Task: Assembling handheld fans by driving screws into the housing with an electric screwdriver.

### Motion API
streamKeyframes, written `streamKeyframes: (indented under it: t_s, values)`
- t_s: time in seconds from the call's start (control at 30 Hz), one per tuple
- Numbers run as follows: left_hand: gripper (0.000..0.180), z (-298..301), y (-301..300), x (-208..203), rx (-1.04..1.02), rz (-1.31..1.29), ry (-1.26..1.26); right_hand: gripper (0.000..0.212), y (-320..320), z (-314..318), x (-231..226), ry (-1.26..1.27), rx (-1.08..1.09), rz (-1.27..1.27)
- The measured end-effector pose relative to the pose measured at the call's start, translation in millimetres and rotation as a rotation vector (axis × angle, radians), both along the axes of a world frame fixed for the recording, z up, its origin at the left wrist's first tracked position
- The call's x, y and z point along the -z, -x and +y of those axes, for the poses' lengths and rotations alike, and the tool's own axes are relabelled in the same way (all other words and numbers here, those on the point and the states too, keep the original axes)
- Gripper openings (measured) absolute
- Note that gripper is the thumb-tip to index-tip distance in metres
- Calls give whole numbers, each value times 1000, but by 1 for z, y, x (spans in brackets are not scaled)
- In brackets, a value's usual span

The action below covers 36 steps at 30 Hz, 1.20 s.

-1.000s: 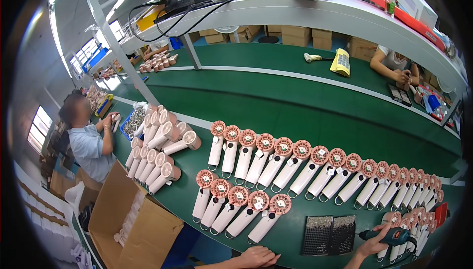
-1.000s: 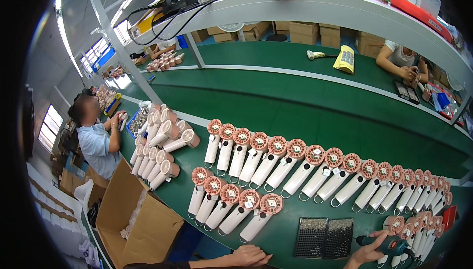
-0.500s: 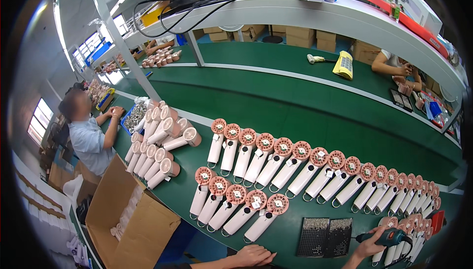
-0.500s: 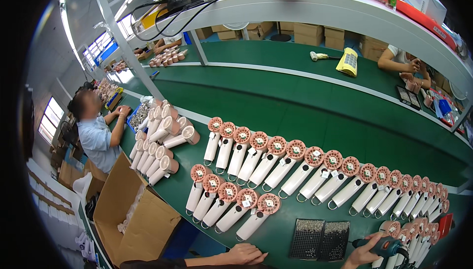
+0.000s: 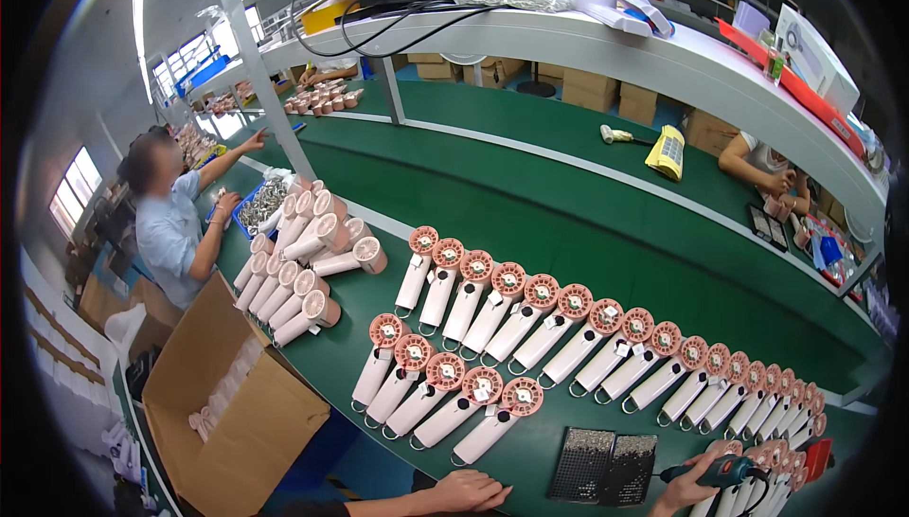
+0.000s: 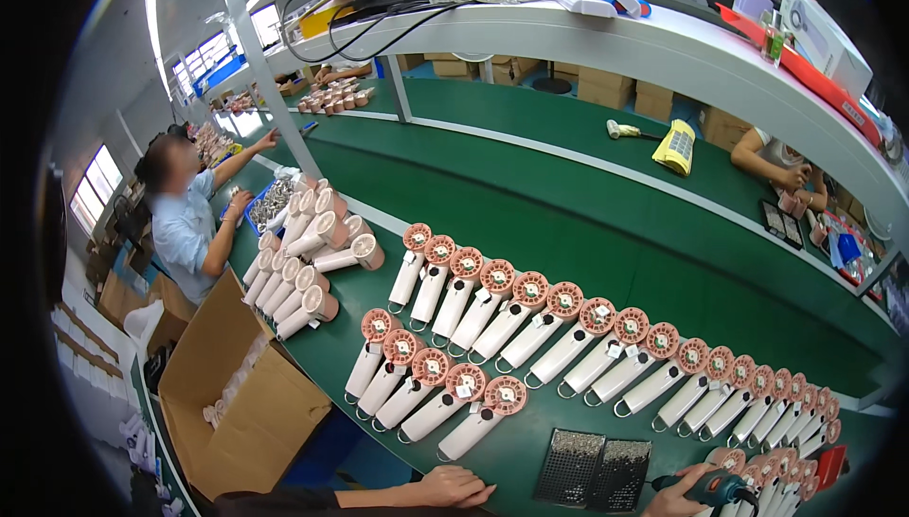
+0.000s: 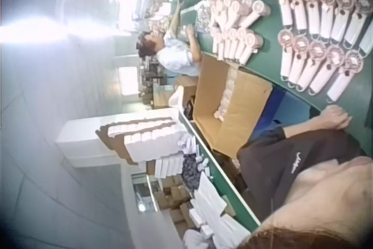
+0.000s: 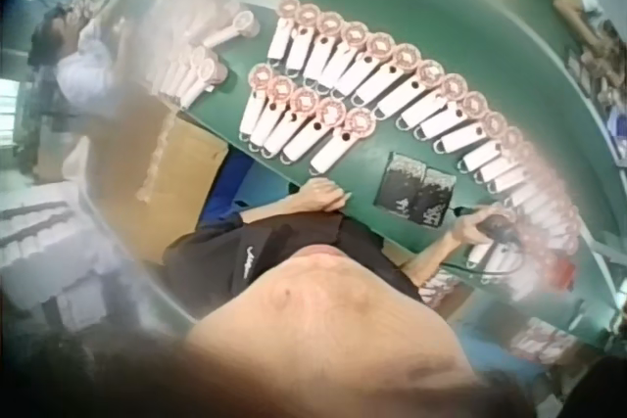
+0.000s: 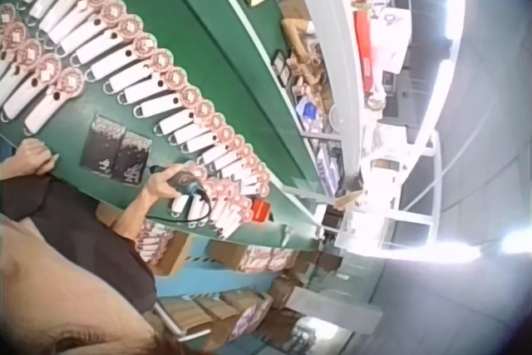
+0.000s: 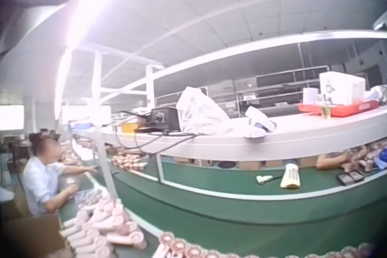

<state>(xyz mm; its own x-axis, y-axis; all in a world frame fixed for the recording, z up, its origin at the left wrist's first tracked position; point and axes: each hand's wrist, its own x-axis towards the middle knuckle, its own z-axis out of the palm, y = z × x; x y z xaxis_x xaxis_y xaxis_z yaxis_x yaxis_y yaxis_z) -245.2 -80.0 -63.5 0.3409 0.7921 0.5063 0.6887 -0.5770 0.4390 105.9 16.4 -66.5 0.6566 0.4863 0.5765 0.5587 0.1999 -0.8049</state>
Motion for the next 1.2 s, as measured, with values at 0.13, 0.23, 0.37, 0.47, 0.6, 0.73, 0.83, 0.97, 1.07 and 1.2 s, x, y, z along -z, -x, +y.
streamKeyframes:
  t_s: [0.13, 0.23, 0.37, 0.47, 0.6, 0.73, 0.83, 0.97, 1.07, 1.2]
  values:
    - [33, -3, 0, 7, -16, -32, 29, 53, 25, 1, -50, -161, -210, -112]
    - [34, -5, 2, 12, -49, -6, 11, 50, 33, 10, -57, -256, -273, -128]
    - [34, -5, 1, 7, -88, 8, 12, 41, 25, 11, -38, -228, -211, -52]
    - [35, -2, -1, 9, -49, -74, -24, 22, 22, 9, -40, -204, -88, -46]
    - [37, -6, 5, 9, 45, -168, 37, 23, 12, 8, -29, -162, -112, 3]
    - [40, -11, 10, -14, -1, -268, -128, 20, 25, 12, -37, -217, -72, -88]
    - [36, 10, 44, -41, -137, -186, -257, 17, 38, 7, -47, -249, -99, -97]
    - [29, 42, 114, -42, -563, -169, -272, 16, 64, 0, -72, -241, -199, -148]
    - [29, 51, 168, -47, -887, -224, -156, 13, 75, -2, -73, -272, -216, -97]
    - [17, 58, 241, -33, -1070, -52, -290, 13, 72, -10, -72, -284, -174, -145]
